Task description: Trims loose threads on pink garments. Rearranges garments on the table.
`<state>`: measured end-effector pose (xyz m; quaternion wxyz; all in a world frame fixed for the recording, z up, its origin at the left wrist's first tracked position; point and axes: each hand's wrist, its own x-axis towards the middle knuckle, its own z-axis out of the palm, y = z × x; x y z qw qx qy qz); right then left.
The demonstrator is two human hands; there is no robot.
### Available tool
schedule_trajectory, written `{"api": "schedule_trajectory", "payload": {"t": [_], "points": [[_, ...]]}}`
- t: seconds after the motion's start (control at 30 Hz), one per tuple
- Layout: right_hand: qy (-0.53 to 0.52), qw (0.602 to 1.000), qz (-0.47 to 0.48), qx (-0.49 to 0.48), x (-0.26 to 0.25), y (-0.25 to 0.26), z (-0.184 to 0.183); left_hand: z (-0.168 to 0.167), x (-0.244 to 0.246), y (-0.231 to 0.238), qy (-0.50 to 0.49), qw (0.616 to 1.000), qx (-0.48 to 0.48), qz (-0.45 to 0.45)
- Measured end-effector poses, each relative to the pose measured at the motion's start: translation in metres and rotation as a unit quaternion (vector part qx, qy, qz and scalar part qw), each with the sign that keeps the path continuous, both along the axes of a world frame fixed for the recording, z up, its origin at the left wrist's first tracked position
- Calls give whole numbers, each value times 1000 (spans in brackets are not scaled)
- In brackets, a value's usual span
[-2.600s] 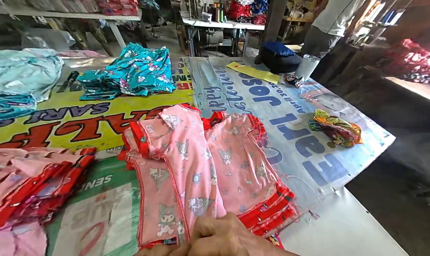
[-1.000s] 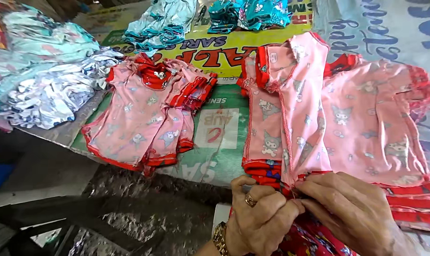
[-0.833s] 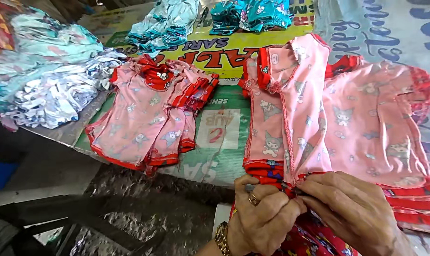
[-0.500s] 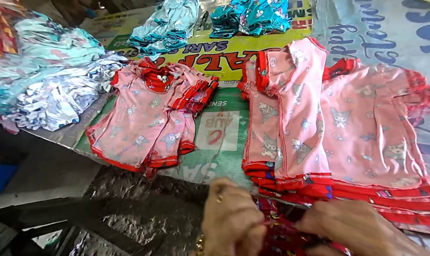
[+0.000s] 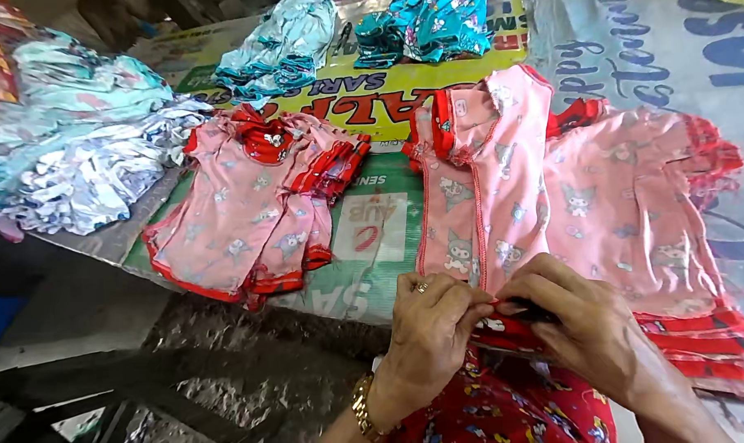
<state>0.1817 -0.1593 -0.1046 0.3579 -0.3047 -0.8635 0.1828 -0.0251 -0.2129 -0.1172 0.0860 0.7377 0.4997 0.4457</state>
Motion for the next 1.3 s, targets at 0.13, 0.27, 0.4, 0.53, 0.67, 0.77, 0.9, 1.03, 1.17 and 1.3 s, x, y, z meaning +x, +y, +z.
{"api": "schedule_trajectory", "payload": {"t": [0.13,0.27,0.4,0.53,0.67,0.77,0.9,1.03,1.17,1.3], "points": [[29,998,18,-42,2,3,-1,0,1,1,19,999,29,14],[30,998,17,-52,1,3,-1,-1,11,1,72,993,87,38],[-26,1000,10,-12,6,1,-3,-4,9,3,32,997,63,11],[-21,1000,4,12,11,-4,-6,-4,3,-6,62,994,94,4],[-15,999,10,27,15,-9,-7,-2,-1,-19,141,978,154,16],[-22,999,5,37,18,-13,-6,0,-3,-29,157,973,166,18],[-35,998,-7,47,19,-20,-3,-3,-2,-36,139,979,147,11],[-44,998,-21,40,19,-32,6,0,-1,-42,120,983,137,10],[-64,995,-20,71,17,-39,14,2,0,-43,112,984,139,15],[-73,991,-30,109,9,-40,13,0,4,-40,104,983,152,22]]}}
